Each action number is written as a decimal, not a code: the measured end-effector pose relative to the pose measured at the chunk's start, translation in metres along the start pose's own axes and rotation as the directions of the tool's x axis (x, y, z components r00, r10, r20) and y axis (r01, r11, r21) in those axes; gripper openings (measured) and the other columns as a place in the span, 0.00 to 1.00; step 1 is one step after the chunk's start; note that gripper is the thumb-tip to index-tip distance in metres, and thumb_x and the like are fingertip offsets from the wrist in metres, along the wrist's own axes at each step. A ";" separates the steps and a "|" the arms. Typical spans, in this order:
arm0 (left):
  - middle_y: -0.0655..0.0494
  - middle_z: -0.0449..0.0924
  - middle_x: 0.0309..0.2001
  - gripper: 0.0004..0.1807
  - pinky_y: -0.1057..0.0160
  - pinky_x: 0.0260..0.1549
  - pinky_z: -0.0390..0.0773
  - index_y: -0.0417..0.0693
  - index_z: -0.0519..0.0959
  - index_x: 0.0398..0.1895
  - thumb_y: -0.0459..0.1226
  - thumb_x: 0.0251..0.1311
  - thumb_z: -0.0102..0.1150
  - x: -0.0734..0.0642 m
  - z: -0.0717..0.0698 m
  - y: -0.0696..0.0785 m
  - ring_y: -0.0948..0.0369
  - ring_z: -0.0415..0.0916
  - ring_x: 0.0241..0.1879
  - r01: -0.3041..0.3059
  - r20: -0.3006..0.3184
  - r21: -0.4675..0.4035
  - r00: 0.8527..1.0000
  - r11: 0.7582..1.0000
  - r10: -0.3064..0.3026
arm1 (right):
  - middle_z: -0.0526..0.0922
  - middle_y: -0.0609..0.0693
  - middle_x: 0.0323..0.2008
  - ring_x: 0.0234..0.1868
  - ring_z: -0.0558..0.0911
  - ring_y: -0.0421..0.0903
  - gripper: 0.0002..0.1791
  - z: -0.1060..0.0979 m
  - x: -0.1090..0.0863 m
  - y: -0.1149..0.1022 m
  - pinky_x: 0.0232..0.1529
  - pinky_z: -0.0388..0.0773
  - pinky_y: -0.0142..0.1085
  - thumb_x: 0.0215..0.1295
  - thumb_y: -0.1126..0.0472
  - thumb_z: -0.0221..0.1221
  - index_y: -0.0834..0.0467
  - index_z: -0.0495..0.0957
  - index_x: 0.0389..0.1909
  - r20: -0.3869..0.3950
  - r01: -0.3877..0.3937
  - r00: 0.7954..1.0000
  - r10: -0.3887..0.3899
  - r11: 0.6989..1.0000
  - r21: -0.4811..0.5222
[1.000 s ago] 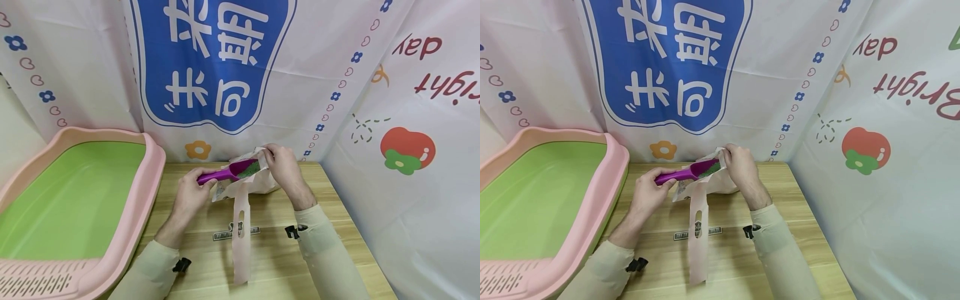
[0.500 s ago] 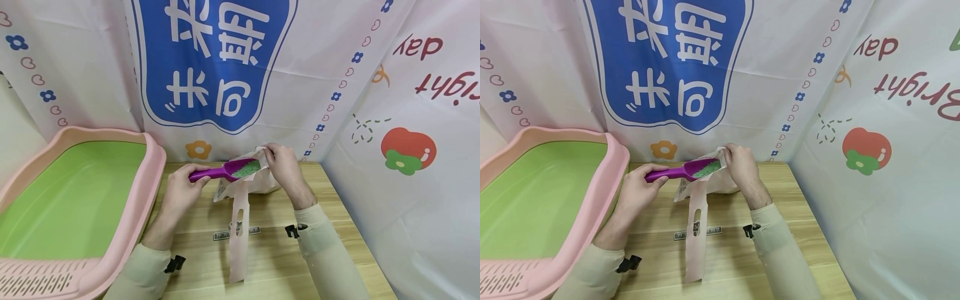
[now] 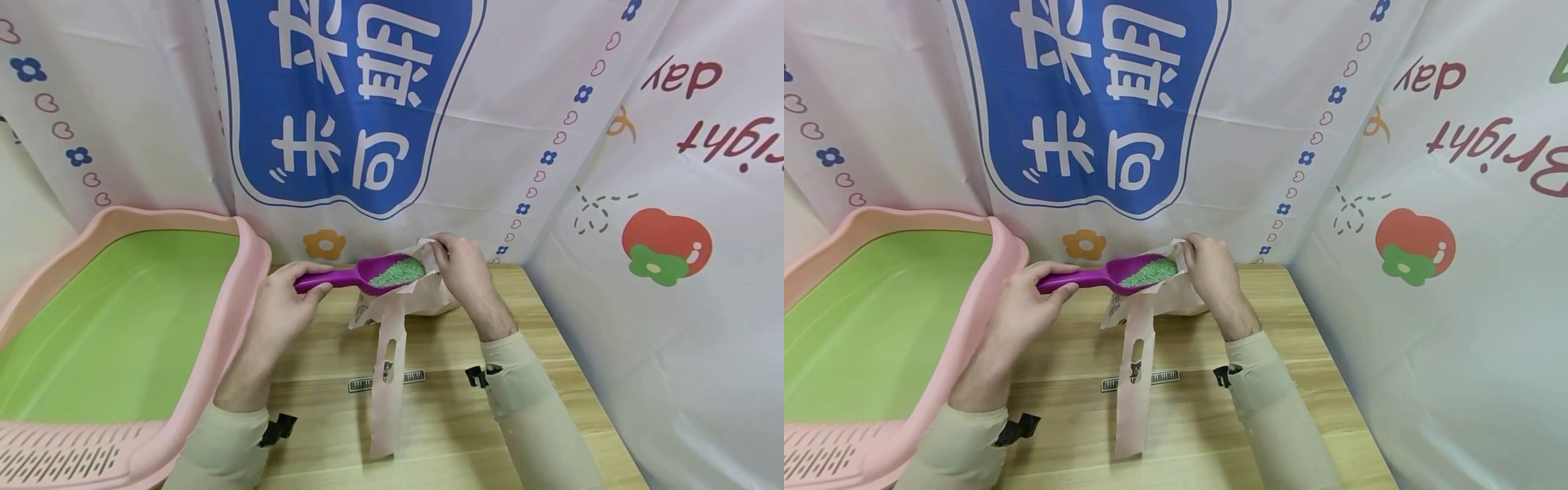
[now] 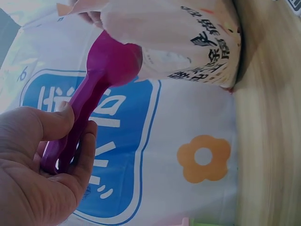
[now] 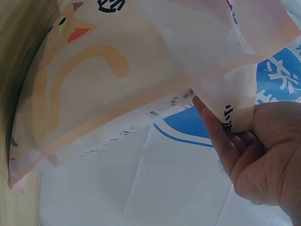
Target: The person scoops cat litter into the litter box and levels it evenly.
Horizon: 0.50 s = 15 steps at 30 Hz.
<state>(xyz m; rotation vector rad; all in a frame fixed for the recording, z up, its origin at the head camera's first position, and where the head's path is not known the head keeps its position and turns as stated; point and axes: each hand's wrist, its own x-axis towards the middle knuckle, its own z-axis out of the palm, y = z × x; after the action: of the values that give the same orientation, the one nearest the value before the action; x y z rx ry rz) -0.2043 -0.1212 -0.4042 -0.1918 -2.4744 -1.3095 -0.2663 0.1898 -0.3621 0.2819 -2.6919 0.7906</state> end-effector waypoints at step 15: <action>0.41 0.94 0.61 0.14 0.64 0.40 0.77 0.50 0.94 0.63 0.36 0.78 0.77 -0.002 -0.015 0.010 0.47 0.84 0.47 0.003 0.010 0.019 1.000 1.000 -0.003 | 0.98 0.63 0.51 0.47 0.98 0.58 0.15 -0.011 -0.001 -0.018 0.50 0.96 0.53 0.89 0.61 0.61 0.64 0.94 0.56 -0.014 0.021 1.000 -0.023 0.996 -0.090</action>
<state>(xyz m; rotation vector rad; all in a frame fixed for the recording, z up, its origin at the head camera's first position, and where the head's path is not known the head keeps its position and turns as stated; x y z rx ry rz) -0.1964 -0.1277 -0.3893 -0.1905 -2.4950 -1.2886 -0.2578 0.1812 -0.3443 0.2825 -2.6960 0.6611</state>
